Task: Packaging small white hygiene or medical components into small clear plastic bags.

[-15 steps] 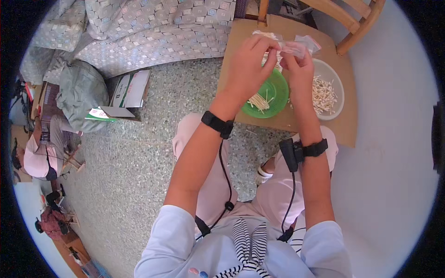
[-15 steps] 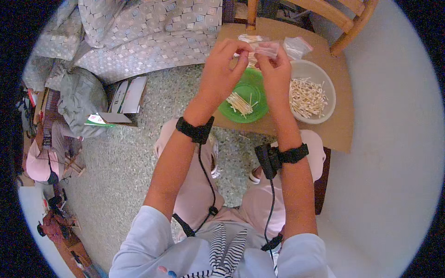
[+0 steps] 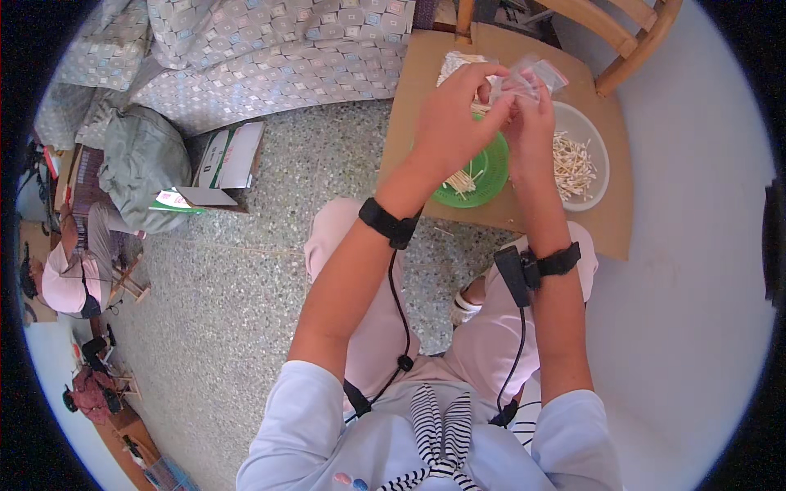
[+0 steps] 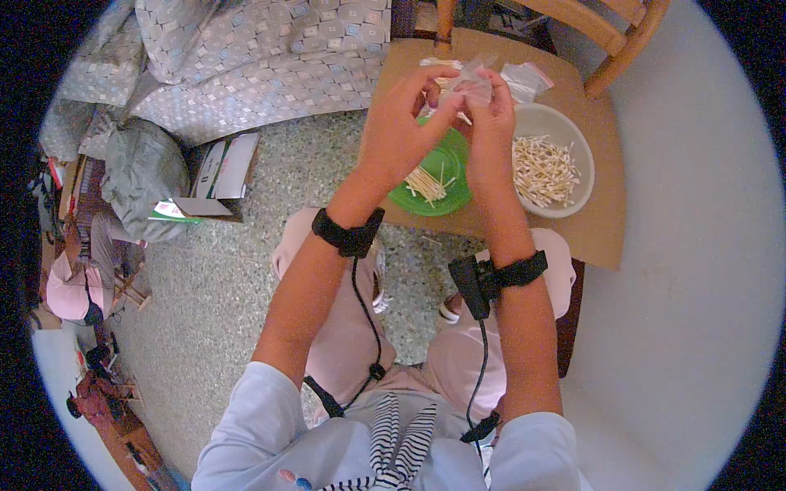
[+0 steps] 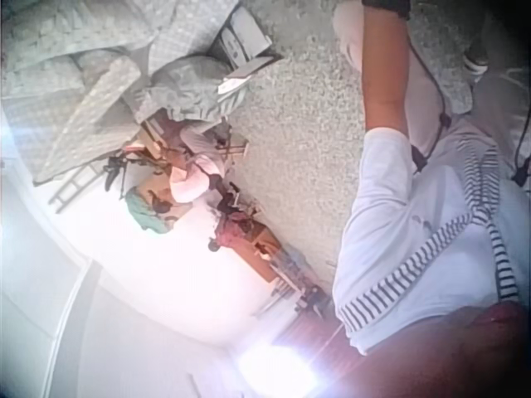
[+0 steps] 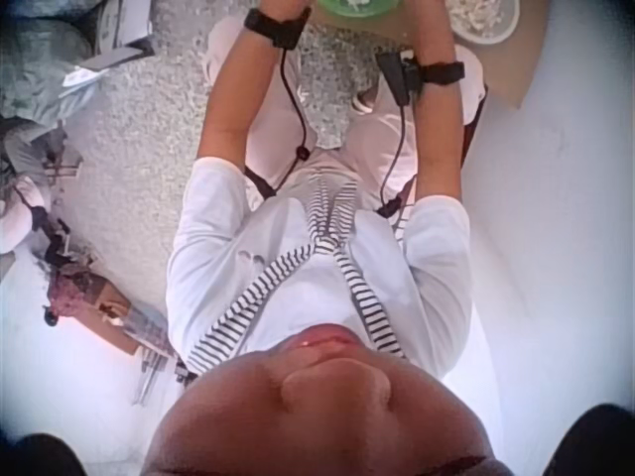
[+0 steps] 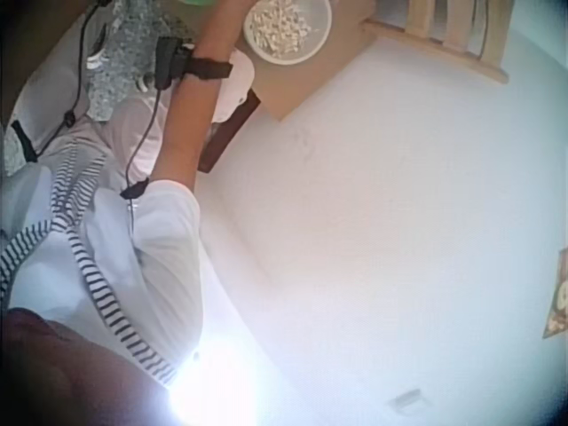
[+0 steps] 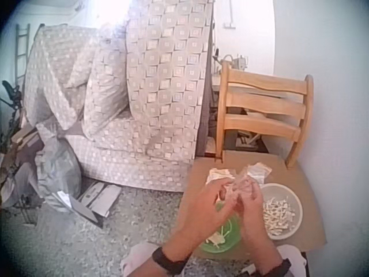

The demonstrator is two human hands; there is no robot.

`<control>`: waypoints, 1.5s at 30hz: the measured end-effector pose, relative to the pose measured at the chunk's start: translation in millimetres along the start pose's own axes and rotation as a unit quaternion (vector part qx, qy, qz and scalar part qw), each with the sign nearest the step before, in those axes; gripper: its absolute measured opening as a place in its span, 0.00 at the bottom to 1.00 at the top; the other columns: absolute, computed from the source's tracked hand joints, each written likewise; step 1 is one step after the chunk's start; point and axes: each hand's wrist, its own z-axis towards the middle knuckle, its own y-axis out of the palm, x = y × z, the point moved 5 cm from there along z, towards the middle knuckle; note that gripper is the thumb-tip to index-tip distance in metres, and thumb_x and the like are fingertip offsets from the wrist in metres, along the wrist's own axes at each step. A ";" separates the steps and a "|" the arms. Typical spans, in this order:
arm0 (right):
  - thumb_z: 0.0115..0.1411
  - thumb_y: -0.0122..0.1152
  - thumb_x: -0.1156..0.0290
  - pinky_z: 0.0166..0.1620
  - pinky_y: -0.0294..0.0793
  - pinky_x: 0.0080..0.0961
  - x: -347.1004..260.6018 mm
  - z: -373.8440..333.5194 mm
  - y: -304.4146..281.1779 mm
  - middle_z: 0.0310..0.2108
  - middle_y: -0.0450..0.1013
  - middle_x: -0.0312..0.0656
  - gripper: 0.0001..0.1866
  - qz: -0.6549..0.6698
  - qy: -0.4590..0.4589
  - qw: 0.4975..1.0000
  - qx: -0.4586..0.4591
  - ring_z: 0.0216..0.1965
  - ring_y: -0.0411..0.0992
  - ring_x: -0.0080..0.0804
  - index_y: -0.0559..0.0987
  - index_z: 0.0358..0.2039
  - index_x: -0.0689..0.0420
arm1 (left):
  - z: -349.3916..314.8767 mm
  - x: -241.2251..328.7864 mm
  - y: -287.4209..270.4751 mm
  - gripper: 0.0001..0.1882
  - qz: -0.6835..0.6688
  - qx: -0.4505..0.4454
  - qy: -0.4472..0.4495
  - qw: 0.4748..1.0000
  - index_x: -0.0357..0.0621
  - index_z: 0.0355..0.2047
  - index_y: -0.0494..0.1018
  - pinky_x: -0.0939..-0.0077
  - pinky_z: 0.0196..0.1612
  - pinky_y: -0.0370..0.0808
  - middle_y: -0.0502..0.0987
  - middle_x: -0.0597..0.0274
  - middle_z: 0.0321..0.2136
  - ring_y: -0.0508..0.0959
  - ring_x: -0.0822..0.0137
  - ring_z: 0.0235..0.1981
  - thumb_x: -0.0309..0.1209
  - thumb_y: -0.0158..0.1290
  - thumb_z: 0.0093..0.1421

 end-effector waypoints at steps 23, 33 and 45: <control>0.60 0.59 0.71 0.35 0.72 0.19 -8.8 -2.1 6.3 0.31 0.69 0.31 0.07 -0.035 -0.072 0.996 -0.040 0.33 0.67 0.17 0.69 0.32 0.55 | 1.1 -17.4 5.2 0.15 -0.238 0.005 -0.119 0.964 0.43 0.44 0.71 0.88 0.28 0.62 0.64 0.75 0.27 0.63 0.83 0.25 0.24 0.53 0.55; 0.56 0.57 0.80 0.28 0.72 0.16 -9.8 -5.5 15.6 0.30 0.72 0.34 0.07 -0.125 -0.101 0.985 -0.069 0.32 0.75 0.23 0.68 0.30 0.57 | 2.1 -36.5 4.8 0.11 -0.386 0.083 -0.183 0.900 0.43 0.40 0.73 0.89 0.29 0.64 0.66 0.75 0.25 0.65 0.83 0.27 0.23 0.52 0.56; 0.53 0.62 0.80 0.35 0.72 0.18 -0.5 -7.4 15.0 0.37 0.70 0.36 0.11 -0.104 -0.124 0.983 -0.081 0.34 0.70 0.20 0.68 0.32 0.57 | 0.5 -22.5 -8.8 0.08 -0.107 0.130 -0.101 0.980 0.42 0.35 0.75 0.81 0.28 0.63 0.65 0.68 0.22 0.64 0.76 0.24 0.21 0.51 0.54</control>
